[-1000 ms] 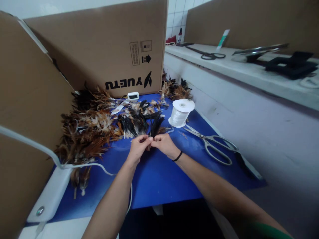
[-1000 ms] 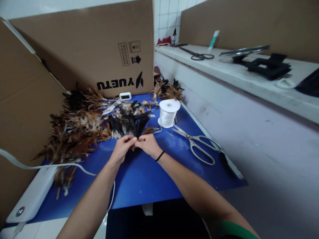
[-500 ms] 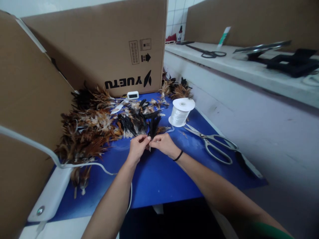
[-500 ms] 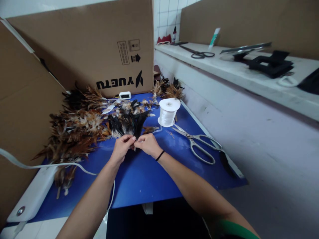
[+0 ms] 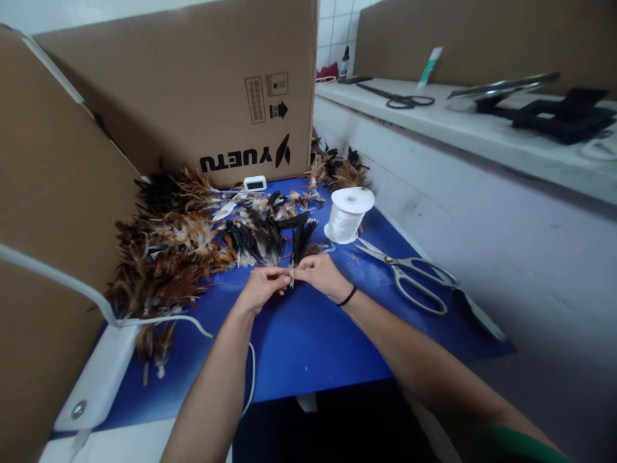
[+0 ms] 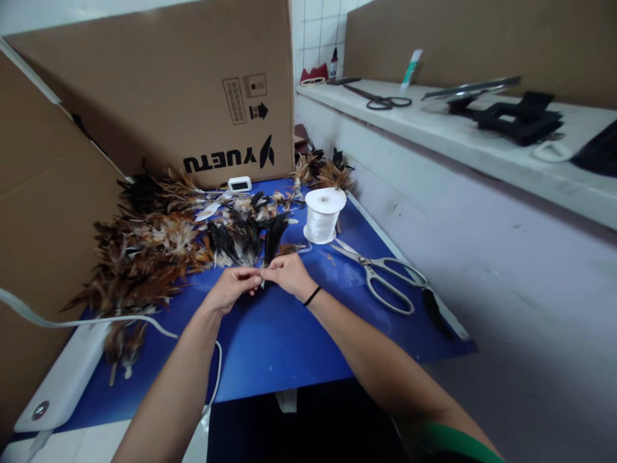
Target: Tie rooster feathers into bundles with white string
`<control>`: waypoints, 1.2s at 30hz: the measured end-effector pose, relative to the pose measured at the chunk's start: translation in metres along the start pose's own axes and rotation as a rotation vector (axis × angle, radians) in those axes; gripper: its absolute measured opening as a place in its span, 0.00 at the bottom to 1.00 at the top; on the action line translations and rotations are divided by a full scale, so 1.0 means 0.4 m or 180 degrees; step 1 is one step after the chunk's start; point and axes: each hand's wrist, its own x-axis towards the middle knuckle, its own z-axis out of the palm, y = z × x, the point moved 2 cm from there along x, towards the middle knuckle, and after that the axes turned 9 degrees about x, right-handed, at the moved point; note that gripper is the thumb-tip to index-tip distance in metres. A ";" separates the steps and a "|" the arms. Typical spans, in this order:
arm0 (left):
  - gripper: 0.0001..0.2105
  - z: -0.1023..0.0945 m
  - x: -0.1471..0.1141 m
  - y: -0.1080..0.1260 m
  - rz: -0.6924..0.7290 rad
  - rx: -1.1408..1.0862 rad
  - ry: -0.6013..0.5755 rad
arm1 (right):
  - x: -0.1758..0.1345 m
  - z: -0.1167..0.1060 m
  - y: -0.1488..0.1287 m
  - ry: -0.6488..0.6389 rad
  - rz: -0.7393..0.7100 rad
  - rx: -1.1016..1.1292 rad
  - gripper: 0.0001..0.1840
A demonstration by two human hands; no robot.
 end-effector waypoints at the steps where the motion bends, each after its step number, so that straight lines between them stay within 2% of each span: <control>1: 0.14 -0.001 0.000 0.001 0.0017 0.0149 -0.0019 | 0.000 0.000 0.001 -0.0006 -0.0008 -0.0016 0.11; 6: 0.11 0.002 -0.002 0.003 0.0054 0.0677 0.0266 | 0.001 -0.002 0.005 0.0043 -0.0074 -0.0067 0.09; 14: 0.09 0.041 0.002 -0.014 -0.0020 0.0519 0.0796 | 0.003 0.007 0.008 0.0099 -0.0106 0.0154 0.10; 19: 0.07 0.049 0.000 -0.006 0.0431 0.1091 0.1421 | -0.001 0.021 -0.006 0.0105 -0.0019 0.0510 0.10; 23: 0.08 0.057 -0.011 0.005 0.0659 0.1443 0.1464 | -0.008 0.029 -0.023 -0.0044 -0.0042 0.0738 0.12; 29: 0.08 0.062 -0.026 0.024 0.1105 0.2088 0.1717 | -0.005 0.022 -0.020 0.0047 -0.0196 0.0753 0.12; 36: 0.05 0.062 -0.026 0.036 0.1800 0.2513 0.1886 | -0.002 0.021 -0.021 0.0045 -0.0310 0.0826 0.12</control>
